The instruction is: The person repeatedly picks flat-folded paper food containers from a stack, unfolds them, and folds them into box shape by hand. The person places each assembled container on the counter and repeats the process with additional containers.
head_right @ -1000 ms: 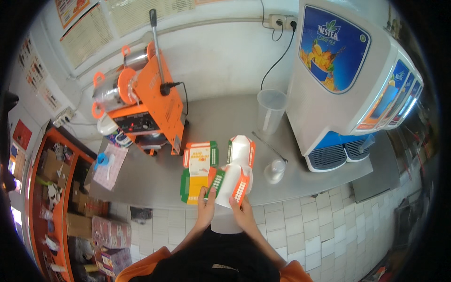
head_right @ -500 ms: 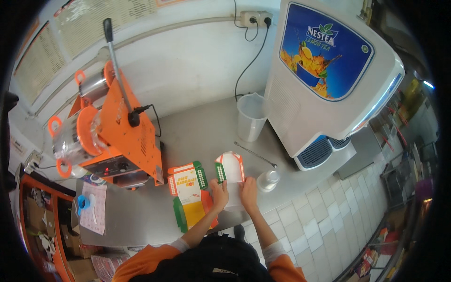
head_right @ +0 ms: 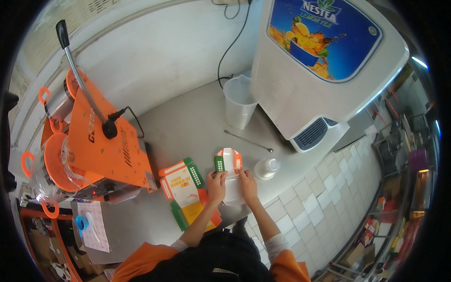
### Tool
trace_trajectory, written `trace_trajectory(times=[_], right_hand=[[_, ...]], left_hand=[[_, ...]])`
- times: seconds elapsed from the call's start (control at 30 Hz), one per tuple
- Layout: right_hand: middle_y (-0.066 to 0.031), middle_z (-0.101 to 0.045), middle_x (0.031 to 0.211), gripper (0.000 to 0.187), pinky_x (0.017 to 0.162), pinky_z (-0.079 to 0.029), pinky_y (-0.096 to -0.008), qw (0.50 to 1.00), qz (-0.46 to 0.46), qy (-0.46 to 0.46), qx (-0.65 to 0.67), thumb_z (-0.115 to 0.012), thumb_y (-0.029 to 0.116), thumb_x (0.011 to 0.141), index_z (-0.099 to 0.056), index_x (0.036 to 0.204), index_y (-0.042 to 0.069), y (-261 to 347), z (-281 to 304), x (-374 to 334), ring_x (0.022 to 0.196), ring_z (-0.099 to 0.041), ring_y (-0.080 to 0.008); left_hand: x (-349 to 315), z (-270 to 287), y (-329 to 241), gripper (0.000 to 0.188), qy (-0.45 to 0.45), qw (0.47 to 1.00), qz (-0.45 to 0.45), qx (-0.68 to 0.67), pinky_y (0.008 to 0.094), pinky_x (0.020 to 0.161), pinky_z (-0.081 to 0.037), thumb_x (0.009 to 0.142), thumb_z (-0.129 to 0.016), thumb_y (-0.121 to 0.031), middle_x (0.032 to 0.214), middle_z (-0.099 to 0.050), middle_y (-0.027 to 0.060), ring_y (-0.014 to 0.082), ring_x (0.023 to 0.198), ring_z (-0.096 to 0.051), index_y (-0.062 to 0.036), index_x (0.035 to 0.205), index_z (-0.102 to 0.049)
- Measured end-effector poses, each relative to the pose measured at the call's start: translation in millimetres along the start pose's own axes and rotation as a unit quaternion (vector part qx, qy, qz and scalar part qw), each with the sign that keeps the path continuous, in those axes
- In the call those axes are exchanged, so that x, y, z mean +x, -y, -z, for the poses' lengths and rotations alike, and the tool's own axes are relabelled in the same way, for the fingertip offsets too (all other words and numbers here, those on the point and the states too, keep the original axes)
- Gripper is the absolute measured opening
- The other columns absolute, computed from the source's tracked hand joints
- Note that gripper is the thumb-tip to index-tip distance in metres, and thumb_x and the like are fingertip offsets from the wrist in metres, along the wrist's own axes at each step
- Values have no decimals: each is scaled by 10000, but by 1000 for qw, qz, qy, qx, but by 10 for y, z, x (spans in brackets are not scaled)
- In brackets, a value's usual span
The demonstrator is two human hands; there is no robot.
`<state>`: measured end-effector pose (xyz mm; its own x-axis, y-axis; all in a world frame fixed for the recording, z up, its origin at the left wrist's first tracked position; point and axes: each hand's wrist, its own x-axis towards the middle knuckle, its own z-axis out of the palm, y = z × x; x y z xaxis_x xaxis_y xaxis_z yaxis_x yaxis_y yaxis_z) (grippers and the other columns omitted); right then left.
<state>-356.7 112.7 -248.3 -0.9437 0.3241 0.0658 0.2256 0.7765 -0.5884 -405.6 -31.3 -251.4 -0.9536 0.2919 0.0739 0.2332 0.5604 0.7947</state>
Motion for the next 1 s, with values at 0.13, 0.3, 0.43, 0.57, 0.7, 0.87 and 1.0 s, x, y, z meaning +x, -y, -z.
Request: trace_trajectory(times=[0.13,0.3,0.43,0.57,0.7,0.87,1.0], right_hand=[[-127,-581,1025,350,792,-508,-446,999,9,32,5,-480,78,910,-534,1242,172,-58,107,-12,1001,-597,-334],[-170,-558,1158,419,809,-521,-428,1000,25,5,15,-533,56,869,-525,1269,180,-63,128,-24,951,-616,-356],[-224,-430,1342,560,1011,-422,-425,998,54,14,31,-622,40,807,-485,1338,154,-84,328,-147,1218,-465,-376],[-198,-405,1339,491,932,-462,-415,967,116,-159,161,-615,88,854,-480,1322,148,-390,1097,-679,1096,-546,-358],[-168,-446,1259,396,891,-469,-408,973,23,-167,155,-611,101,867,-508,1249,126,-1216,2172,-1490,1069,-555,-314],[-149,-457,1257,390,894,-466,-399,965,-61,-238,88,-629,111,871,-512,1243,130,-2340,3636,-2586,1075,-550,-298],[-169,-453,1311,449,976,-430,-411,904,-109,-400,109,-657,134,849,-515,1275,154,-2762,4714,-3196,1168,-515,-329]], left_hand=[[-535,523,130,1068,158,982,23,96,582,1100,-164,664,-799,-475,1450,-258,304,507,1367,-182,-82,1478,-228],[-1138,881,723,1436,319,894,-82,303,653,1102,-75,390,-859,-615,1506,9,375,584,1376,-11,-124,1520,-122],[-796,915,810,1230,450,850,-124,245,566,1125,-153,441,-895,-453,1435,-368,197,437,1369,-260,-46,1436,-297],[-266,289,-91,1064,476,831,-190,214,562,1109,-184,503,-870,-427,1355,-414,185,414,1292,-318,-52,1356,-359],[-382,-833,-1497,898,477,825,-255,163,557,1093,-215,564,-846,-400,1276,-460,173,390,1215,-375,-57,1277,-421],[-957,-1826,-3235,694,481,814,-320,52,551,1074,-253,640,-815,-367,1177,-518,157,361,1118,-447,-64,1178,-499],[-1350,-2441,-4365,533,484,801,-350,-48,546,1058,-283,702,-790,-341,1098,-564,145,337,1041,-505,-70,1099,-561]])
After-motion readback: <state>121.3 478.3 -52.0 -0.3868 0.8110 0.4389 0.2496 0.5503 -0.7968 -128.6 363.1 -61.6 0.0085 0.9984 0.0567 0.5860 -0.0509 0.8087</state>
